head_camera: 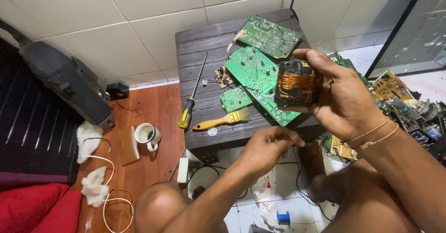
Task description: Unwinding copper wire from an electronic component and inspecting various circuit boards on a repair bench.
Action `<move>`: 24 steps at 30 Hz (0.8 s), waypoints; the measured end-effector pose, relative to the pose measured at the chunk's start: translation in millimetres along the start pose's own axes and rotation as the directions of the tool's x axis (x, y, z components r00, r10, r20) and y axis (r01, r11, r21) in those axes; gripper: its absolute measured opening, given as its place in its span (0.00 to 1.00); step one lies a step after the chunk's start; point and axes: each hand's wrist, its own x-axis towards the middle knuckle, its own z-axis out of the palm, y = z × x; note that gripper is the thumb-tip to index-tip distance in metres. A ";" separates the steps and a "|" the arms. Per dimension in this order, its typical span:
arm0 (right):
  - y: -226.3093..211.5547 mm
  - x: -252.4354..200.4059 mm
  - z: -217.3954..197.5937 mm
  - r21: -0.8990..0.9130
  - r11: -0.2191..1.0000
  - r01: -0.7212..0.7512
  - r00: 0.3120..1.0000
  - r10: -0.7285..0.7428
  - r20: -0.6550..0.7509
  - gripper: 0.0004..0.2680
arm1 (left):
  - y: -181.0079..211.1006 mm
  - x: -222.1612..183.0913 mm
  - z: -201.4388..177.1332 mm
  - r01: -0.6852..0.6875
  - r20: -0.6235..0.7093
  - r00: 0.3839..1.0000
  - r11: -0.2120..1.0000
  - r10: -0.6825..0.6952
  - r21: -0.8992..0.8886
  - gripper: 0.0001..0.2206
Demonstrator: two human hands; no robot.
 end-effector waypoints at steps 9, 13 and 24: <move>6.3 -1.7 -13.4 -0.032 0.991 0.133 0.986 -0.129 0.110 0.11 | 16.7 -5.4 -15.1 0.077 -0.107 0.992 0.985 -0.060 0.157 0.11; 3.4 -7.4 -6.2 -0.034 0.996 0.082 0.996 -0.081 0.041 0.11 | 10.2 -0.9 -20.9 0.020 -0.094 0.996 0.992 -0.009 0.126 0.13; 14.1 -8.3 -10.4 -0.043 0.995 0.091 0.984 -0.083 0.160 0.09 | 3.7 13.1 -27.9 0.020 -0.071 0.997 0.993 -0.011 0.118 0.13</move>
